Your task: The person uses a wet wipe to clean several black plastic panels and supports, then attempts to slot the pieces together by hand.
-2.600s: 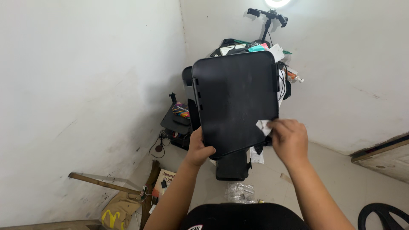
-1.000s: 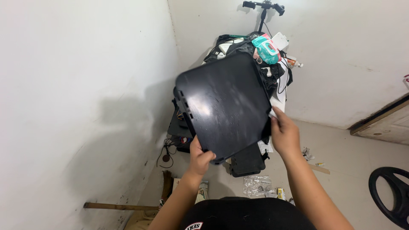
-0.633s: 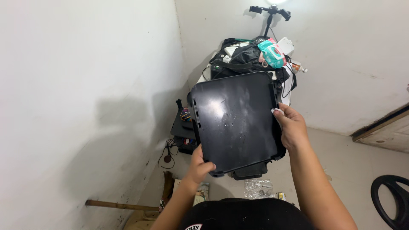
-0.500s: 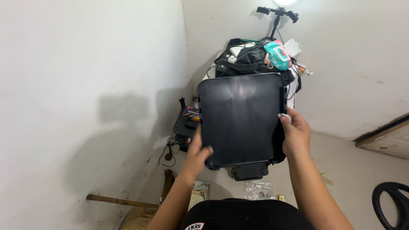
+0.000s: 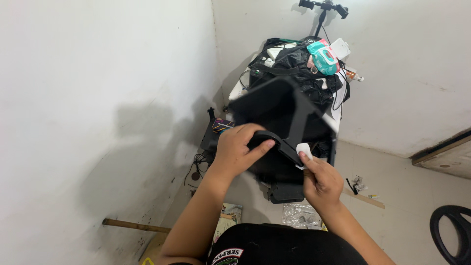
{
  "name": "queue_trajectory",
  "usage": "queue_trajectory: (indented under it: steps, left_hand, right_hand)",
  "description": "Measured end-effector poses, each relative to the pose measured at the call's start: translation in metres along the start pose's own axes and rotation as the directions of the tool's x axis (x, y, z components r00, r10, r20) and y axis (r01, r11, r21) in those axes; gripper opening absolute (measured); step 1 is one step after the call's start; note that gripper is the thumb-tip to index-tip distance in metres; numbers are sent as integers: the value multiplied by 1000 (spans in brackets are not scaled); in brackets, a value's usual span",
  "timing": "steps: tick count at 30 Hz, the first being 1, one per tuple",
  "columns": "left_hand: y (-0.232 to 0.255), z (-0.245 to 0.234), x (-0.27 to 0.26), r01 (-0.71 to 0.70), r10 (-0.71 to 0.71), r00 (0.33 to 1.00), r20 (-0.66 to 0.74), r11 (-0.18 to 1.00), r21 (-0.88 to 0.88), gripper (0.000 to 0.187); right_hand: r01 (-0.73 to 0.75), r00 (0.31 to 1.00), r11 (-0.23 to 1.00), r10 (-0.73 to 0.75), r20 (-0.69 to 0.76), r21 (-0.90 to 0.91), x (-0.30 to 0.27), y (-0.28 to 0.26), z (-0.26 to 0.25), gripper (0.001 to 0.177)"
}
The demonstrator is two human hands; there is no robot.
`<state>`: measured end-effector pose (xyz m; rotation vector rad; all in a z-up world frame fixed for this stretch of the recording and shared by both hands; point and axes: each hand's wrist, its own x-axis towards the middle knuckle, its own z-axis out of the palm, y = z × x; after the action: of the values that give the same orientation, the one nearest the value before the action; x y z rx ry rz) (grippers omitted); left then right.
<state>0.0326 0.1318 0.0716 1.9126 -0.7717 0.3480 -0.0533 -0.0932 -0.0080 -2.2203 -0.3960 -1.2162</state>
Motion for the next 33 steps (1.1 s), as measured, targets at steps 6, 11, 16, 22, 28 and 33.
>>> queue_trajectory:
  steps: [6, 11, 16, 22, 28, 33]
  left_hand:
    - [-36, 27, -32, 103, -104, 995, -9, 991, -83, 31]
    - [-45, 35, -52, 69, -75, 997, -31, 986, -151, 28]
    - [-25, 42, -51, 223, -226, 974, -5, 964, -148, 24]
    - [-16, 46, -49, 264, -250, 965, 84, 925, -274, 19]
    - [-12, 48, -46, 247, -222, 962, 160, 955, -161, 52]
    - [-12, 45, -43, 370, -333, 909, 249, 921, -118, 65]
  right_hand:
    - [-218, 970, 963, 197, 142, 155, -32, 18, -13, 30]
    - [-479, 768, 587, 640, -12, 653, -33, 30, -17, 29]
    - [-200, 947, 934, 106, 304, 296, 1, -3, -14, 40]
    - [-74, 927, 996, 49, 373, 54, 38, -25, 0, 41]
    - [-104, 942, 994, 92, 322, 22, 45, -16, 17, 24]
    - [-43, 933, 996, 11, 359, 83, 56, -8, 16, 17]
